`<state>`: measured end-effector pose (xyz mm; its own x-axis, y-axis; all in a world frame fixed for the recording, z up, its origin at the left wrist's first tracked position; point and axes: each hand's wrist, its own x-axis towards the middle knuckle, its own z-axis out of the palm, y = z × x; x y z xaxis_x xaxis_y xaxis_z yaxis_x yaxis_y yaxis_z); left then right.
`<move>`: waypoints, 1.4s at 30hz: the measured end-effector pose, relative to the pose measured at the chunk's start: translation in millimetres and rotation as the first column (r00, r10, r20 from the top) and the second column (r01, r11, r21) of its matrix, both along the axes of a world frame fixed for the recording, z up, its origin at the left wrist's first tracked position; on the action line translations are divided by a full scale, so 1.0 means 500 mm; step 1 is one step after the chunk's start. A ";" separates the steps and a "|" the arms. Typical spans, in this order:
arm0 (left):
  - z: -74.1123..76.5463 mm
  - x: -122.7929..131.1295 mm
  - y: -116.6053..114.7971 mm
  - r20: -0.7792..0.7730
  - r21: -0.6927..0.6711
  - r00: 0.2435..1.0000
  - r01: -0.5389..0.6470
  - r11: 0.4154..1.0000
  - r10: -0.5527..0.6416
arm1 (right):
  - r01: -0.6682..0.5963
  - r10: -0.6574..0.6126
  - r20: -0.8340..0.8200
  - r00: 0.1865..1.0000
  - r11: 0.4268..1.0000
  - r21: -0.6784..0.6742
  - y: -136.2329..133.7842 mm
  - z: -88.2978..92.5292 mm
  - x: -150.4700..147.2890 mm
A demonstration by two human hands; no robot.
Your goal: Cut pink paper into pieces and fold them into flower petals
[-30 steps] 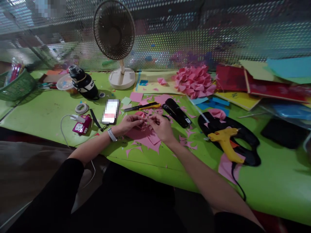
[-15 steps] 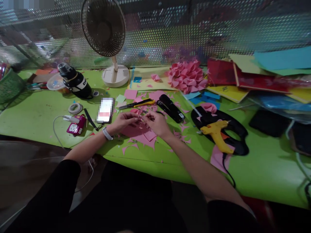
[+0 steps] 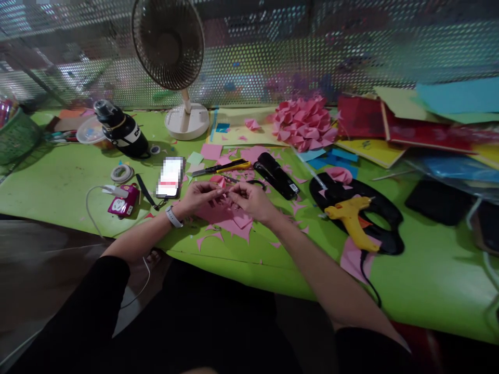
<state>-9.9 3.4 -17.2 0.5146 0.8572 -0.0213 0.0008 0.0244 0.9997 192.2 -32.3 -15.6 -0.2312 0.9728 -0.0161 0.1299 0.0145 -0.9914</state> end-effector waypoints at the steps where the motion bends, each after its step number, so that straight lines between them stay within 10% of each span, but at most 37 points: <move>1: 0.002 0.000 -0.001 -0.003 -0.001 1.000 0.003 1.000 -0.003 | -0.014 0.014 -0.008 1.000 1.000 0.000 0.000 0.001 0.000; 13: 0.008 0.002 -0.015 0.049 0.160 0.997 -0.065 0.985 0.058 | 0.007 -0.011 -0.099 0.995 0.999 -0.044 -0.019 0.014 -0.025; 42: -0.005 0.010 -0.008 0.189 -0.041 0.973 -0.129 0.991 0.134 | 0.043 -0.040 -0.038 0.998 0.996 0.073 -0.026 0.012 -0.032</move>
